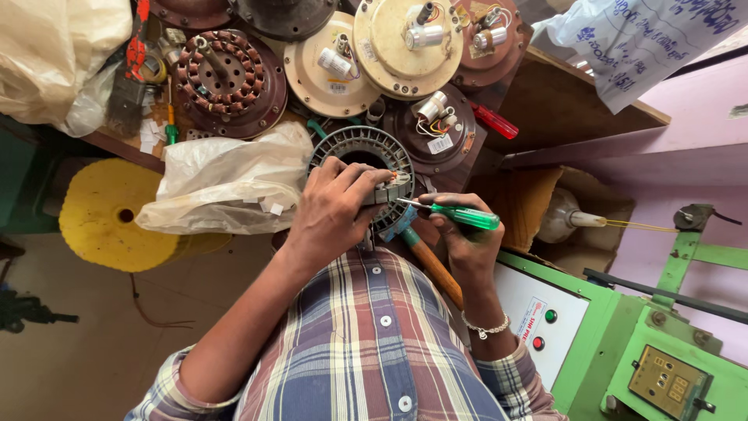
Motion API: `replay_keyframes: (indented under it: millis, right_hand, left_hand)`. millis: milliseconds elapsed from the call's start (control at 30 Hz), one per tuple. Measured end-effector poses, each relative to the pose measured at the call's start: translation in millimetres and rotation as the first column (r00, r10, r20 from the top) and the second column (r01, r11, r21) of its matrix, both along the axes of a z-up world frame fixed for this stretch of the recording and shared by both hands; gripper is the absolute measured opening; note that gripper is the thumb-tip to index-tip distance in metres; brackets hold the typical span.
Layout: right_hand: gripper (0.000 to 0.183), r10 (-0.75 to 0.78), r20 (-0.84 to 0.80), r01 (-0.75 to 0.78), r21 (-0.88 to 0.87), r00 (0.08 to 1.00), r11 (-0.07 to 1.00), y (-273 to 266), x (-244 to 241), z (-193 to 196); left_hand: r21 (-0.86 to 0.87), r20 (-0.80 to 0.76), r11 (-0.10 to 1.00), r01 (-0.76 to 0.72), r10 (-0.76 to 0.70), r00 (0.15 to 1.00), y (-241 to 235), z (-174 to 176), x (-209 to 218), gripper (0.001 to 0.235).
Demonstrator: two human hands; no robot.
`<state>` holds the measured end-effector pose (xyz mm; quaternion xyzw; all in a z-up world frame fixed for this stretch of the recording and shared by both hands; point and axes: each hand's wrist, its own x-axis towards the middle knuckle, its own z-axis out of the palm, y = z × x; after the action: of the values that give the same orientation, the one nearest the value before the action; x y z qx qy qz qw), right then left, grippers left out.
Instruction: The person works on a circular electrical component, likely a motor stator, using a screwdriver and hammer to adjust internal parts. They repeatedly insert and remove small white pieces while manipulating the component on a cluttered workbench.
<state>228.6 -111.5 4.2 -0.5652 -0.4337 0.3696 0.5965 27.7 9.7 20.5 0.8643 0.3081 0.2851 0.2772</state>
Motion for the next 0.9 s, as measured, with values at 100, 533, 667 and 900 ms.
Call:
replay_keyframes:
  millis: [100, 533, 667, 900]
  right_hand:
    - [0.023, -0.006, -0.04, 0.006, -0.013, 0.999, 1.0, 2.0, -0.3, 1.4]
    - [0.027, 0.127, 0.494, -0.146, 0.0, 0.86, 0.989, 16.1, -21.9, 37.4]
    - [0.028, 0.105, 0.599, -0.149, 0.025, 0.794, 0.989, 16.0, -38.6, 45.0]
    - [0.024, 0.17, 0.593, -0.189, -0.03, 0.787, 0.981, 18.9, -33.7, 61.6]
  left_hand:
    - [0.014, 0.064, 0.999, 0.029, -0.03, 0.997, -0.4, -13.2, -1.7, 0.057]
    - [-0.132, 0.341, 0.982, 0.131, -0.079, 0.937, 11.4, -48.3, -15.3, 0.05]
    - [-0.098, 0.328, 0.991, 0.095, -0.058, 0.943, 8.6, -49.9, -12.9, 0.047]
    - [-0.041, 0.334, 0.993, 0.112, -0.092, 0.938, 11.2, -59.1, -12.1, 0.046]
